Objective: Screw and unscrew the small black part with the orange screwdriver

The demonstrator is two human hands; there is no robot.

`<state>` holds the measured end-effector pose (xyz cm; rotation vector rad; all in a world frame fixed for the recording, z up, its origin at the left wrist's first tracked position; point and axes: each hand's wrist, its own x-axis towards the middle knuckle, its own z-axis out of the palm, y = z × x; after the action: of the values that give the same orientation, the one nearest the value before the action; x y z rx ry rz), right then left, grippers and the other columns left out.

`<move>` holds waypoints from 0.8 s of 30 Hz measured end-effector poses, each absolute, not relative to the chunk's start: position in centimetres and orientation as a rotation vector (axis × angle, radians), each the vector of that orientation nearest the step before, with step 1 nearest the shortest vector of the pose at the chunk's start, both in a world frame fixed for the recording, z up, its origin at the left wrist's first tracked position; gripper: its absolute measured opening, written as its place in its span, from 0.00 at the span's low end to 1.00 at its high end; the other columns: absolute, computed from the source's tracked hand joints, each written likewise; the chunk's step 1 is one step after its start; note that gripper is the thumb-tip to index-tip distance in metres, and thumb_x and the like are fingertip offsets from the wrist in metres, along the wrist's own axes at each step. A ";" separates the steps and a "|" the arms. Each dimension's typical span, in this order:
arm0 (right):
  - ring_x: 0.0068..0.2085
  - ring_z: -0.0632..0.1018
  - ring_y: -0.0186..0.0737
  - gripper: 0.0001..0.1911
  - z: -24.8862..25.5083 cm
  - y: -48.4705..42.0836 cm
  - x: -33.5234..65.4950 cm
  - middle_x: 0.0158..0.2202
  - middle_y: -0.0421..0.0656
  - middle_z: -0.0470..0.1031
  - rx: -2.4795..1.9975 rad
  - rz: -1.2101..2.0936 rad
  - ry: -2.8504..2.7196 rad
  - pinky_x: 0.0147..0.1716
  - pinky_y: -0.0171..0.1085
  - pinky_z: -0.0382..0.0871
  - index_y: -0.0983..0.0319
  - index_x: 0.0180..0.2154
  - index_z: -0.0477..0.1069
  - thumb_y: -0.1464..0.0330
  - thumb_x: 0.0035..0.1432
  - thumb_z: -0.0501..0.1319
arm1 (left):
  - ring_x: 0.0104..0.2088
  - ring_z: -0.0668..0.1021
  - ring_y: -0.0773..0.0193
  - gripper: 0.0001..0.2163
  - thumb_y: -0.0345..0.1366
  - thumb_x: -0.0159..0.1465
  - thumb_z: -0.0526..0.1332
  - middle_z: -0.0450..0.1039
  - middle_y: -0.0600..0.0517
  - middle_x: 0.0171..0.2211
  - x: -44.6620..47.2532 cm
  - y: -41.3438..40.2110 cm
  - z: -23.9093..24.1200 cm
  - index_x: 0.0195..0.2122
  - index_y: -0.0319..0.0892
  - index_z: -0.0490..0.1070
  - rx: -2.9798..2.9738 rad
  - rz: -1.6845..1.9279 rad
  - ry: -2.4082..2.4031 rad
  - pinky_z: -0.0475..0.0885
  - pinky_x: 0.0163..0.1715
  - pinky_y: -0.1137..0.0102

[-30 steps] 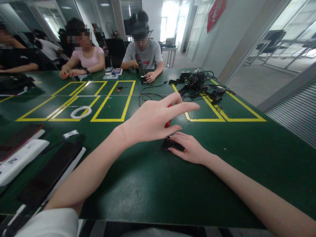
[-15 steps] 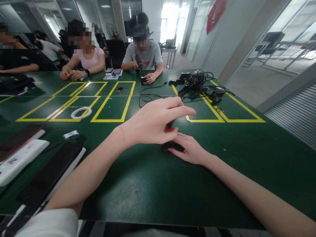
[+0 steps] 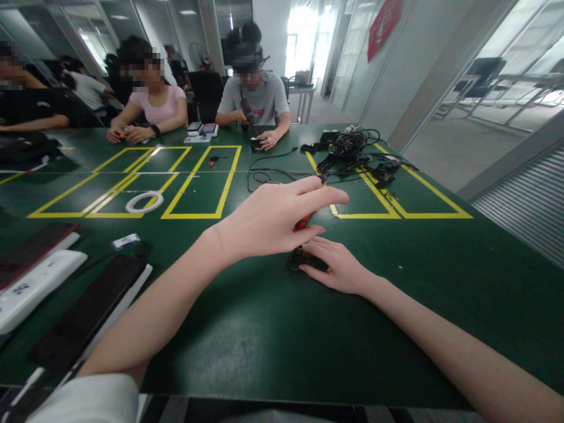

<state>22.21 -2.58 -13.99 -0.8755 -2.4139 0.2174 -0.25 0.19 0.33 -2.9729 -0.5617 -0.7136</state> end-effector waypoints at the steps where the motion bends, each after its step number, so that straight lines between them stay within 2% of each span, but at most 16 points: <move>1: 0.43 0.83 0.50 0.10 -14.0 -2.6 22.2 0.43 0.50 0.83 -0.874 0.219 -2.412 0.42 0.48 0.80 0.60 0.50 0.73 0.65 0.69 0.61 | 0.41 0.79 0.63 0.20 0.31 0.67 0.59 0.75 0.47 0.47 -0.3 0.2 0.3 0.61 0.45 0.69 -2.979 -0.725 -0.552 0.72 0.38 0.73; 6: 0.42 0.82 0.50 0.10 -14.0 -2.6 22.2 0.42 0.50 0.83 -0.871 0.217 -2.411 0.41 0.48 0.80 0.60 0.50 0.73 0.65 0.69 0.61 | 0.42 0.79 0.64 0.21 0.29 0.67 0.57 0.75 0.47 0.50 -0.3 0.2 0.2 0.61 0.45 0.68 -3.020 -0.764 -0.540 0.73 0.38 0.73; 9: 0.42 0.83 0.51 0.10 -14.0 -2.6 22.2 0.42 0.50 0.83 -0.870 0.200 -2.412 0.40 0.48 0.80 0.60 0.50 0.72 0.65 0.69 0.60 | 0.41 0.80 0.63 0.21 0.31 0.67 0.58 0.75 0.47 0.49 -0.3 0.2 0.2 0.62 0.45 0.68 -3.017 -0.777 -0.570 0.72 0.36 0.74; 14: 0.43 0.83 0.50 0.10 -14.0 -2.6 22.2 0.43 0.50 0.82 -0.876 0.206 -2.425 0.43 0.48 0.80 0.61 0.50 0.72 0.64 0.71 0.59 | 0.42 0.79 0.64 0.24 0.27 0.66 0.56 0.75 0.47 0.50 -0.2 0.1 0.3 0.63 0.44 0.67 -3.038 -0.771 -0.535 0.73 0.38 0.73; 20: 0.43 0.83 0.50 0.10 -14.0 -2.6 22.2 0.43 0.50 0.82 -0.870 0.204 -2.421 0.42 0.48 0.80 0.60 0.50 0.71 0.64 0.71 0.59 | 0.41 0.79 0.63 0.25 0.28 0.65 0.57 0.75 0.48 0.47 -0.3 0.3 0.2 0.64 0.45 0.67 -3.005 -0.765 -0.545 0.73 0.38 0.73; 24: 0.43 0.83 0.51 0.10 -14.0 -2.6 22.2 0.43 0.51 0.82 -0.871 0.198 -2.424 0.41 0.48 0.80 0.61 0.50 0.72 0.65 0.70 0.60 | 0.42 0.79 0.64 0.24 0.28 0.67 0.56 0.74 0.47 0.49 -0.3 0.3 0.2 0.64 0.45 0.66 -3.017 -0.780 -0.541 0.73 0.39 0.73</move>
<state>22.22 -2.65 -14.02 -0.8714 -2.4241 0.1980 -0.29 0.31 0.19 -3.0165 -0.5406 -0.7798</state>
